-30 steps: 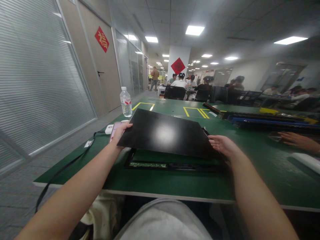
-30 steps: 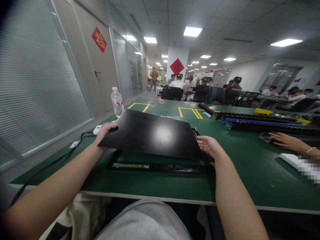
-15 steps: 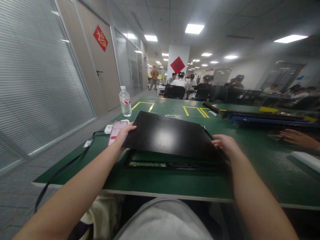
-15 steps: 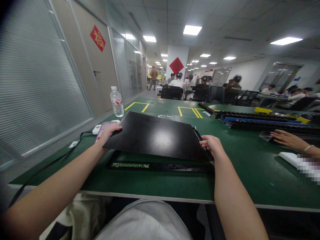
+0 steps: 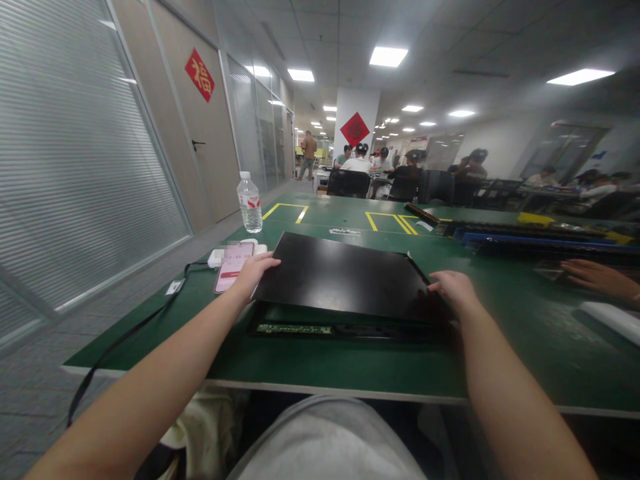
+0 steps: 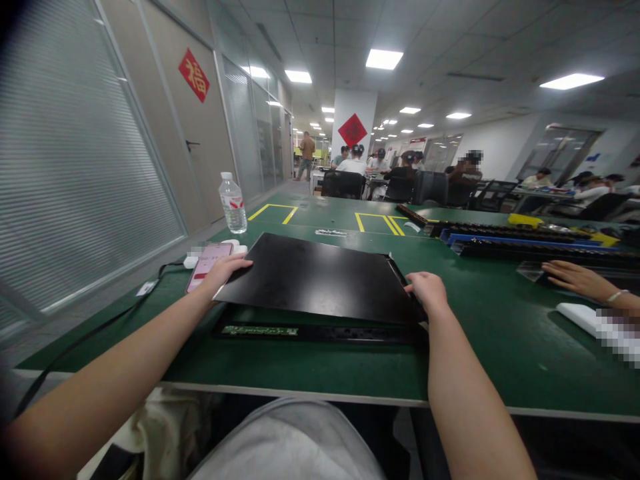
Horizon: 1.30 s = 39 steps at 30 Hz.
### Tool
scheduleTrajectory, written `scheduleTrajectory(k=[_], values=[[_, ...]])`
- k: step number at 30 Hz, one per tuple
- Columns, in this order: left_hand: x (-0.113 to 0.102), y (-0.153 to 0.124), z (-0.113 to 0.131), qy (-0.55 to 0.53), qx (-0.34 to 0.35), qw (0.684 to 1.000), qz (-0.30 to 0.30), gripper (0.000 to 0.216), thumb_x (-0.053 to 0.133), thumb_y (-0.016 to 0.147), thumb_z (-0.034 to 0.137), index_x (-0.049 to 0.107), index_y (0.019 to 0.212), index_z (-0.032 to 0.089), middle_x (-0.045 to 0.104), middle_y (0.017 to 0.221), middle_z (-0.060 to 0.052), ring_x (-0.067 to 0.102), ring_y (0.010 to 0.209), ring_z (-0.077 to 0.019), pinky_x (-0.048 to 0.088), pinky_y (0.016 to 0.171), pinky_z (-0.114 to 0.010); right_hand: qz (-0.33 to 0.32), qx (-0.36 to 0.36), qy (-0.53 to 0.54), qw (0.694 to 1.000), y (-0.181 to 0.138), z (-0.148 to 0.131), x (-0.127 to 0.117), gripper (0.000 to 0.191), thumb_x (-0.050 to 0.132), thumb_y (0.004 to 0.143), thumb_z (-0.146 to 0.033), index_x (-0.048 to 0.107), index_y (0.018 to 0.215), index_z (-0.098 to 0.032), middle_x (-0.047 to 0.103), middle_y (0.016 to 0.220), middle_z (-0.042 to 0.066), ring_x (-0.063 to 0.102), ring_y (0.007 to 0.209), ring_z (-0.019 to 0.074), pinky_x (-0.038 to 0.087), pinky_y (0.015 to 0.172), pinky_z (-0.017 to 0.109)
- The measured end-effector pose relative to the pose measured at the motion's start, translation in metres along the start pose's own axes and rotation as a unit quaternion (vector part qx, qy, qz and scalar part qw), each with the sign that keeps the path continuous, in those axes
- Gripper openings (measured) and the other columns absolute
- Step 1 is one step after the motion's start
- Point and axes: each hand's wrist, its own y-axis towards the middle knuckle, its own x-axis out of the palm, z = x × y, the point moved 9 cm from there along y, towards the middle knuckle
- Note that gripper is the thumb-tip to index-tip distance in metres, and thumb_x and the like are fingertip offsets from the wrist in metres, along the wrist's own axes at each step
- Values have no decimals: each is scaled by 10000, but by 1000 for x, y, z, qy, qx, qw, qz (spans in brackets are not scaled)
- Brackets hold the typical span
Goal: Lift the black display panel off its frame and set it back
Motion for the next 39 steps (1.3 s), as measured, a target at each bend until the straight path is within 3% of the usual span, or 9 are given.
scheduleTrajectory(k=[6,15,26,39], values=[[-7,4,-4,29,-7,999,18,203,738,545,188,727,747,201,705,626,-35,683,703,-295,528,618,-351,3,-6,-35,999,6,3,-1,242,596,726,-320,702,893,-179,743,730,74,663,726,236,454,621,318],[9,-6,-3,35,-25,999,-25,174,753,550,164,728,723,162,728,651,-58,700,654,-274,549,635,-351,17,-13,-73,997,12,5,-5,186,602,734,-321,706,849,-218,750,772,53,665,805,240,453,668,316],[16,-12,-9,24,-71,996,-48,135,715,615,108,731,747,135,731,636,-61,658,536,-203,535,570,-301,14,-6,-97,995,7,2,-6,175,606,711,-337,718,794,-232,753,813,54,656,777,248,443,634,329],[15,-5,-17,28,-70,994,-78,181,754,626,107,711,801,121,750,709,-82,682,580,-201,541,591,-294,15,-31,-154,987,-4,-12,-8,193,603,694,-290,738,807,-210,742,779,83,655,728,243,453,627,317]])
